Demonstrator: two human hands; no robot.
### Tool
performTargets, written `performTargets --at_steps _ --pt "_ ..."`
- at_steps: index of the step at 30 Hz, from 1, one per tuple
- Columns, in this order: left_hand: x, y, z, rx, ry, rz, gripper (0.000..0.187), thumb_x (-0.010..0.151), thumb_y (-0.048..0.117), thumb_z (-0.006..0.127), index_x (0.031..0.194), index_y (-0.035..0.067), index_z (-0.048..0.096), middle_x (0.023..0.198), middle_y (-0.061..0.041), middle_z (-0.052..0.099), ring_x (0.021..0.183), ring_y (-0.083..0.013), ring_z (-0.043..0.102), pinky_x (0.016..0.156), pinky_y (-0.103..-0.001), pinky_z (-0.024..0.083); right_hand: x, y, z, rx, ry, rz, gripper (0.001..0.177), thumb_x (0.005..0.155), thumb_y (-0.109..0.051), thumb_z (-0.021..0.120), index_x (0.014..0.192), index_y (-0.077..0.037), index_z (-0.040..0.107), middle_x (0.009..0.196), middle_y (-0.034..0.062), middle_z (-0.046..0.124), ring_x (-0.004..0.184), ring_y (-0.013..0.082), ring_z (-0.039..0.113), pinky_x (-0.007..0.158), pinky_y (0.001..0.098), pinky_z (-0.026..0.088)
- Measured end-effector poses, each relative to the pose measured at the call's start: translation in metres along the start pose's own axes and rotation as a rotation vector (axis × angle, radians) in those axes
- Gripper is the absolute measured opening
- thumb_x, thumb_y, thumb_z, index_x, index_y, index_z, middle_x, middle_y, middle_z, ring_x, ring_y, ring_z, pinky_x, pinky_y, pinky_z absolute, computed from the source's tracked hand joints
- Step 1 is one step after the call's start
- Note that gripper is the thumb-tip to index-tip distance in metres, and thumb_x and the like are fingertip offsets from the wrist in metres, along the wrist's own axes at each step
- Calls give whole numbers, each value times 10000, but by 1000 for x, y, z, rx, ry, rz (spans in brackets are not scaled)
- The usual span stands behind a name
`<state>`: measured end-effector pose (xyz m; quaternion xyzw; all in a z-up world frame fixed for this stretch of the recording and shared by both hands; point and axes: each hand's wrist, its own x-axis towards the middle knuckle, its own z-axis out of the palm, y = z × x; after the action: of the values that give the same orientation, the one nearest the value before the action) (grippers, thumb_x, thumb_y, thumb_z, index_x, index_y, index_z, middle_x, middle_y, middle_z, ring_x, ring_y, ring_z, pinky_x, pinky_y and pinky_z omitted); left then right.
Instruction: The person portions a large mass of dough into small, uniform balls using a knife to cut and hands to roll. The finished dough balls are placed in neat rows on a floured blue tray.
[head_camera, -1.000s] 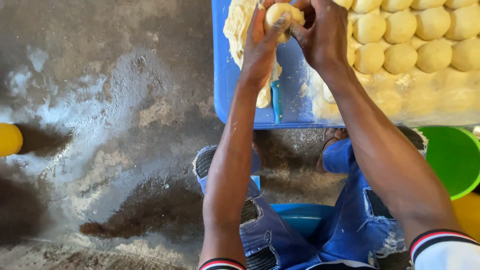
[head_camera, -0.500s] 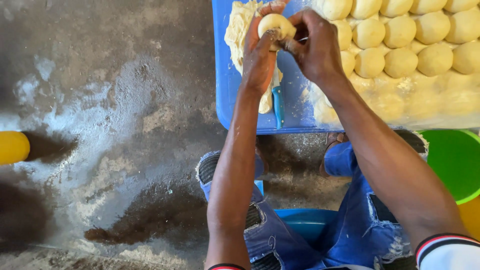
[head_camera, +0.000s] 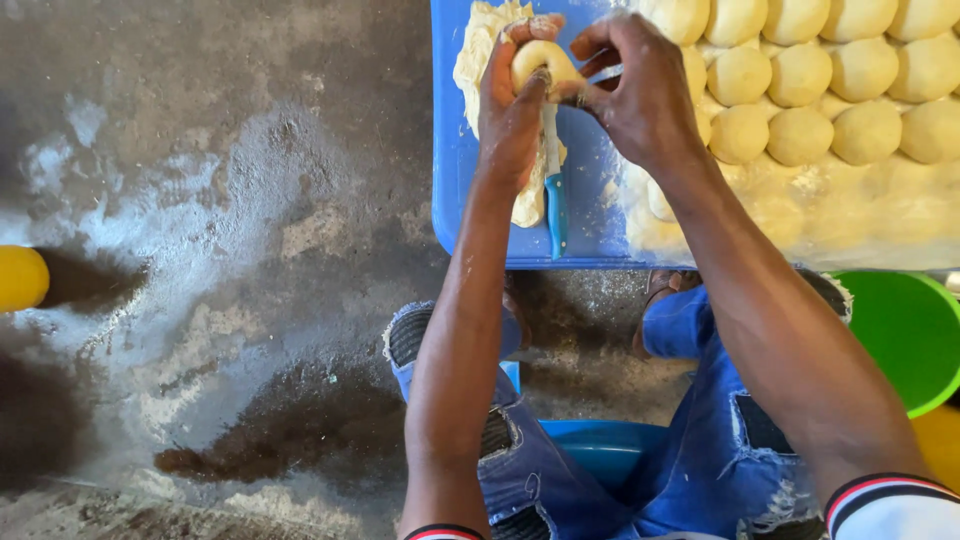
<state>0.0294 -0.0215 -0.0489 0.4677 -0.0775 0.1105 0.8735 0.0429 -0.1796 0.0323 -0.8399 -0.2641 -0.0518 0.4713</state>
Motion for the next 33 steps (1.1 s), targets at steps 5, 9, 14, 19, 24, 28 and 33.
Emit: performTargets --at_steps 5,9,14,19,24,28,33 --pt "5 7 26 -3 12 -182 318 1052 14 603 1353 59 512 1398 -120 606 1286 -180 579 1122 -320 471 10 12 -2 -132 101 189 263 907 -93 870 1075 -5 687 996 98 772 862 183 761 772 301 595" --pt "6 8 26 490 181 -95 370 967 -2 662 1294 60 502 1285 -151 613 1122 -239 685 923 -380 622 -2 4 -1 -132 129 -9 222 934 -62 852 1099 9 721 1028 150 743 889 223 740 797 310 598" --pt "7 8 3 58 46 30 423 988 -119 531 1382 32 522 1389 -217 622 1325 -278 634 1176 -394 519 -4 -6 6 -26 64 116 150 907 -116 862 983 -33 762 1003 106 768 866 181 744 777 308 613" --pt "-3 -1 12 -309 30 -110 332 1074 -12 511 1405 10 506 1466 -194 543 1355 -235 572 1185 -354 498 12 4 5 -1 25 300 309 885 -113 833 1131 -11 676 1056 102 757 904 181 739 814 310 604" --pt "2 -5 19 428 158 -118 346 973 47 649 1299 63 533 1377 -182 578 1225 -280 639 993 -385 610 5 7 4 -215 156 34 267 911 -87 829 1125 13 706 1073 162 744 927 237 747 820 326 615" --pt "9 -7 -3 202 211 -94 344 931 23 586 1268 82 553 1358 -189 628 1246 -303 649 1027 -393 602 -5 6 13 -166 103 -95 171 993 -67 807 1157 -55 758 1144 141 759 982 228 766 848 316 630" --pt "-1 -12 -12 -184 -9 52 200 1073 -16 615 1259 50 585 1443 -151 589 1418 -243 518 1158 -399 493 3 4 17 9 58 225 276 864 -109 880 1045 -15 695 976 102 762 869 209 757 770 325 607"
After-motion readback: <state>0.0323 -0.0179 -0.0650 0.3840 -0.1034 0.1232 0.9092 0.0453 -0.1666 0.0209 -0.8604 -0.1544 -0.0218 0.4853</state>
